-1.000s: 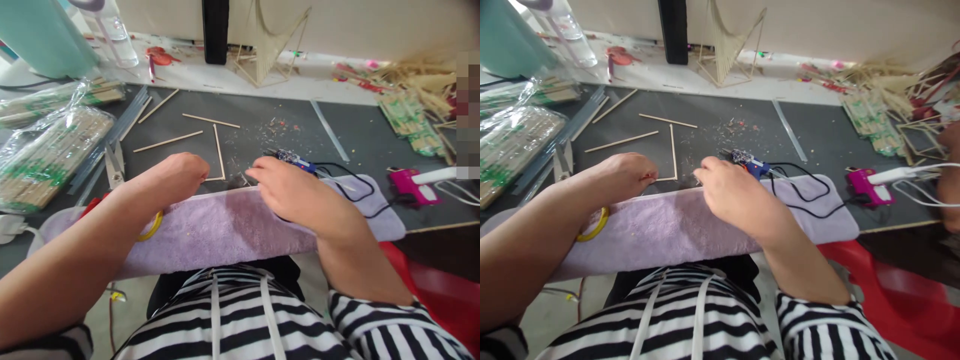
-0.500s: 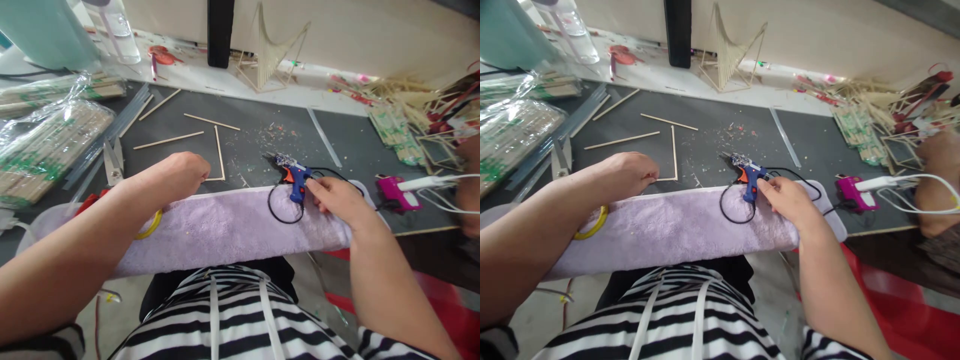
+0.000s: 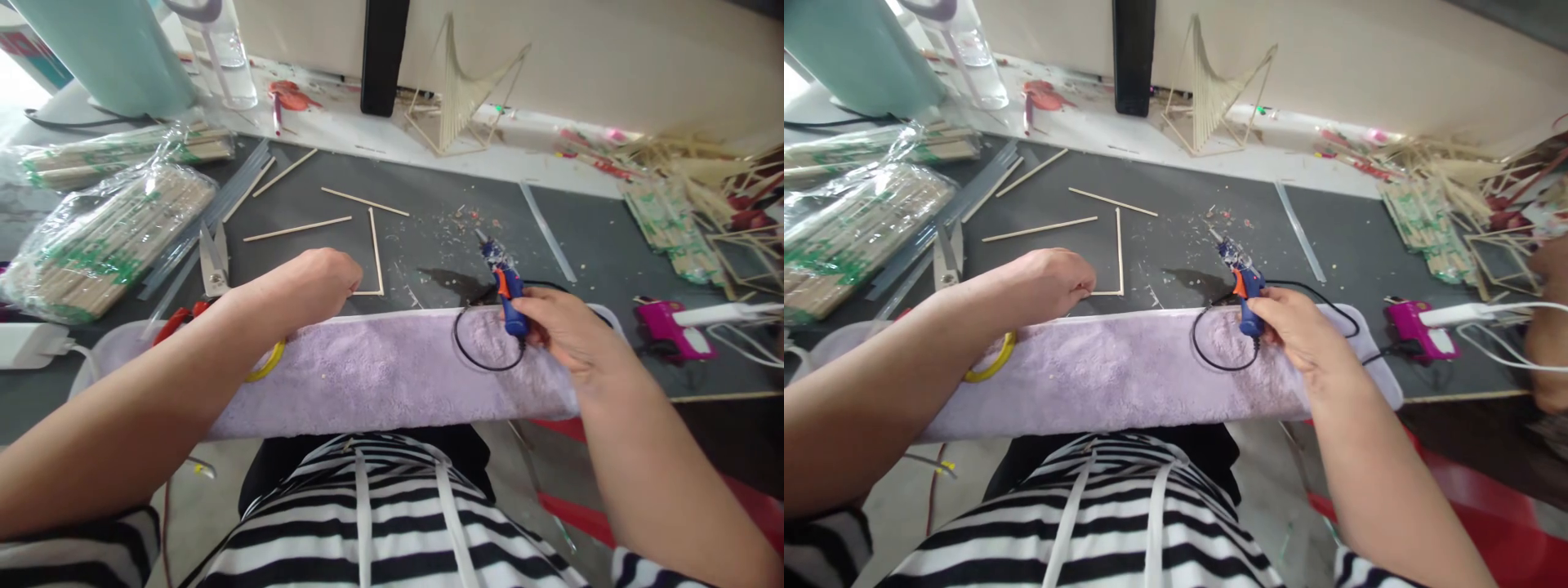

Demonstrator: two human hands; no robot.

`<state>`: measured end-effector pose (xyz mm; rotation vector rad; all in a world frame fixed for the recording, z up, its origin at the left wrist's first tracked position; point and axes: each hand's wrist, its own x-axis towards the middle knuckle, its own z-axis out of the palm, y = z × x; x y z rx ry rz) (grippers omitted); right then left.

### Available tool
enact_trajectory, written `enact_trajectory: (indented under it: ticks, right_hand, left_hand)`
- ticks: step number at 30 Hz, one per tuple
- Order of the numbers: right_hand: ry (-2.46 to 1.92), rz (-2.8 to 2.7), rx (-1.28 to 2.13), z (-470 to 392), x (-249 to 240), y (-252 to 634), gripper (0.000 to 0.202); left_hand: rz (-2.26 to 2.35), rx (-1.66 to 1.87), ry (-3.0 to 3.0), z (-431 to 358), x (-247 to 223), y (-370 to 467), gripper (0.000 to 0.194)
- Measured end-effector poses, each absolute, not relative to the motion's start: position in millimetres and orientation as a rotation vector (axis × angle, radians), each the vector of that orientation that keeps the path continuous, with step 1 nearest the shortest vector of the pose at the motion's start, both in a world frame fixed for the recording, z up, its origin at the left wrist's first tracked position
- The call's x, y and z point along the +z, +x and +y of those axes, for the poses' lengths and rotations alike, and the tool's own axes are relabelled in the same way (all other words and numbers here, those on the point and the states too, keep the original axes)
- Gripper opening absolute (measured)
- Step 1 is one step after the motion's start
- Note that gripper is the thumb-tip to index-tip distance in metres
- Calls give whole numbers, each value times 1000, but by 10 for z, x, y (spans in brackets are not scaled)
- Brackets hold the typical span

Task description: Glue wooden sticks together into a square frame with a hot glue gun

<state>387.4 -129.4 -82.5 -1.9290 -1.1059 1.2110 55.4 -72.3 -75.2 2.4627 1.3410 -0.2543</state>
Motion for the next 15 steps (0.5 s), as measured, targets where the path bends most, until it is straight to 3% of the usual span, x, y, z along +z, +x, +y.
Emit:
enact_trajectory:
  ticks: [6,13,15]
  right_hand:
    - [-1475,-1017,1519,-1349,-739,3833,31]
    - [-1067,-1214,1358,-1245,-676,3502,15]
    - [-1027,-1255,1261,-1191,-627,3398,19]
  left_hand:
    - [1372,-336,2513,-748,-703,583,25]
    - [1375,-457,2547,-757,-648,625,25]
    - [1356,-458,2542,-751,-656,620,26]
